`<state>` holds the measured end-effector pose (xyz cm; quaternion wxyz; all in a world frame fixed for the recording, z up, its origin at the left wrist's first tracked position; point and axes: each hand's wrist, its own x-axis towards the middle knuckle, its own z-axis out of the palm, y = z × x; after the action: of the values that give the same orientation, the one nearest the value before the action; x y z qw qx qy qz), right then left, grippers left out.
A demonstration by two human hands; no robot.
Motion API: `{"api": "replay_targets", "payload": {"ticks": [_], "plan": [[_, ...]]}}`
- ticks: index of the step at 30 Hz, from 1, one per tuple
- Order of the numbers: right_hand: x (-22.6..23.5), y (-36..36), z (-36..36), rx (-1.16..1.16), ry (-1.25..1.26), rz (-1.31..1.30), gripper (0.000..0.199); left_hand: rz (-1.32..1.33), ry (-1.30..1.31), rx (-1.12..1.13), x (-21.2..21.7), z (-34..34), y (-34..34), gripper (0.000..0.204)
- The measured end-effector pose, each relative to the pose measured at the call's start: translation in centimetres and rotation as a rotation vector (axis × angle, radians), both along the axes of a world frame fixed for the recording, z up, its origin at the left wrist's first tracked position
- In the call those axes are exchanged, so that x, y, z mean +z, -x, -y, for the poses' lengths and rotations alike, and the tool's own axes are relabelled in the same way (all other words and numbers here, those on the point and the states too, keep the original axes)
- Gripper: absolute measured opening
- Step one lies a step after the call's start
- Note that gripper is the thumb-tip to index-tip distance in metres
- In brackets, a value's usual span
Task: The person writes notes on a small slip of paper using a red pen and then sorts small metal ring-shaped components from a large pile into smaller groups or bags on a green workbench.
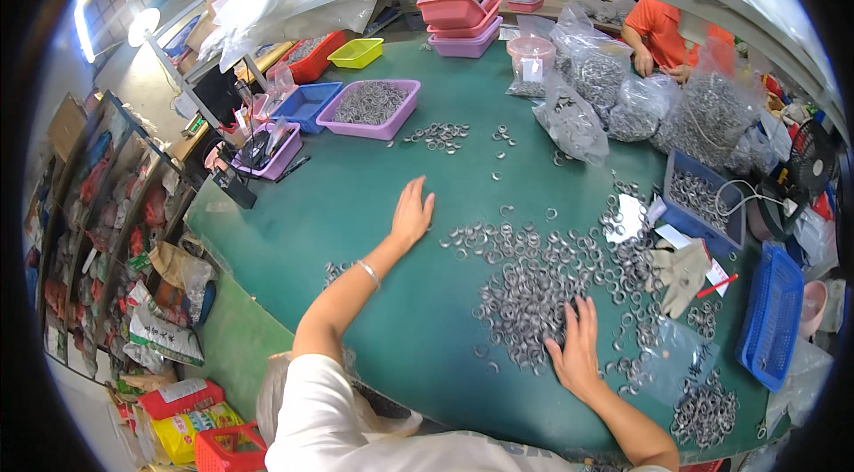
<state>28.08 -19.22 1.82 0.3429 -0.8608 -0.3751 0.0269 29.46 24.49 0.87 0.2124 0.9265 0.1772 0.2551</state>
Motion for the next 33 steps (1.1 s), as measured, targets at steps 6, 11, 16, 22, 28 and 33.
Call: {"api": "replay_targets", "payload": {"ticks": [6,11,16,22,28,33], "plan": [[-0.2,-0.1,-0.2,0.057,0.095,-0.007,0.076,-0.006,-0.145,0.215,-2.6,-9.5,-9.1,0.060],[-0.5,-0.3,0.1,0.032,0.111,-0.027,0.072,-0.073,-0.149,0.428,-3.2,-12.3,-15.2,0.062],[-0.2,-0.4,-0.1,0.007,0.140,-0.023,0.067,-0.123,0.109,0.328,-2.6,-12.3,-18.9,0.059],[-0.3,-0.1,-0.3,0.002,0.126,-0.029,0.061,0.227,0.117,0.166,-4.4,-10.0,-19.9,0.053],[0.0,-0.1,-0.8,0.020,0.121,-0.021,0.057,0.085,-0.026,0.552,-5.3,-13.1,-18.5,0.059],[0.2,-0.1,-1.0,0.020,0.120,0.004,0.055,0.131,0.176,0.225,-4.5,-13.8,-19.7,0.066]]}}
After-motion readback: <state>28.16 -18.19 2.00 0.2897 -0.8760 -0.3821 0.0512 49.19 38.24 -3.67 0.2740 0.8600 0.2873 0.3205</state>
